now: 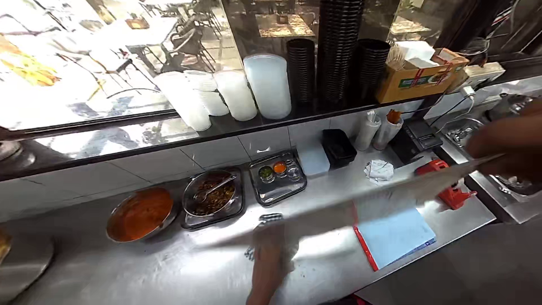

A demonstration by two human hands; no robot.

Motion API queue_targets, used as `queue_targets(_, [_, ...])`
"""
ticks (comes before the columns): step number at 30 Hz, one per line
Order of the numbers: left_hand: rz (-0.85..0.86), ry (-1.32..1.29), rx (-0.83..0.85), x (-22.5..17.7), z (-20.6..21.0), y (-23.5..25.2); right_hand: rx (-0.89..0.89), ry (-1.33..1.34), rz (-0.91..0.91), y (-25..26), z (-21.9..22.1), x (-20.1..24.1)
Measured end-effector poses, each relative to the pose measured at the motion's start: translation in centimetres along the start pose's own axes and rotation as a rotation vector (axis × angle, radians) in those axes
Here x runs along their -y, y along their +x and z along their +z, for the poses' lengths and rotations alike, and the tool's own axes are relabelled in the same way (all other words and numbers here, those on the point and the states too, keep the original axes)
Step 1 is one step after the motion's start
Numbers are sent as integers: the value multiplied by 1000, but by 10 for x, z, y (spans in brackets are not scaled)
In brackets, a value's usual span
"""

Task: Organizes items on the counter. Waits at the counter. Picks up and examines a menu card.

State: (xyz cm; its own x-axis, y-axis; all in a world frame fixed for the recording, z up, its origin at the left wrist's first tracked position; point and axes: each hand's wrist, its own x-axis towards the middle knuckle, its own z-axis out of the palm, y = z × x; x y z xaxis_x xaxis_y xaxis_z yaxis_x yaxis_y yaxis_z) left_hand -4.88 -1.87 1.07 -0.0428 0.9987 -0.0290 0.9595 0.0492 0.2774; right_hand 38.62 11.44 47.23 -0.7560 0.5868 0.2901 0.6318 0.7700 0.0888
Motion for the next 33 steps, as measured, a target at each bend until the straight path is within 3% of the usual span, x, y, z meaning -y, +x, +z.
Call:
queue_targets(1, [-22, -50, -32, 17, -11, -6, -213, -61, -348, 5, 30, -12])
queue_targets(4, [29, -431, -179, 61, -49, -8, 480, 73, -90, 71, 18, 60])
queue_targets(5, [23, -651, -141, 66, -65, -9, 598, 127, -51, 93, 33, 69])
queue_targets(7, [-24, -1143, 92, 60, -87, -9, 709, 196, -92, 129, 87, 72])
queue_targets(9, [-33, -1388, 318, 47, -85, -7, 740, 247, -154, 159, 162, 72])
queue_targets(11, [54, -1305, 352, 38, -62, -7, 747, 301, -159, 181, 241, 81])
queue_targets(13, [156, -1053, 264, 32, -35, -9, 753, 309, -105, 192, 306, 100])
queue_targets(18, [282, -595, 57, 15, 11, -19, 648, 309, 31, 191, 408, 159])
queue_targets(21, [315, -427, 30, 8, 25, -26, 506, 342, 91, 176, 410, 175])
queue_targets(25, [324, -321, 75, 4, 33, -27, 301, 466, 338, 123, 378, 145])
queue_targets(29, [327, -250, 83, 8, 37, -19, 267, 590, 769, 11, 385, 99])
queue_targets(33, [313, -199, 114, 7, 31, -13, 207, 612, 1057, -94, 403, 124])
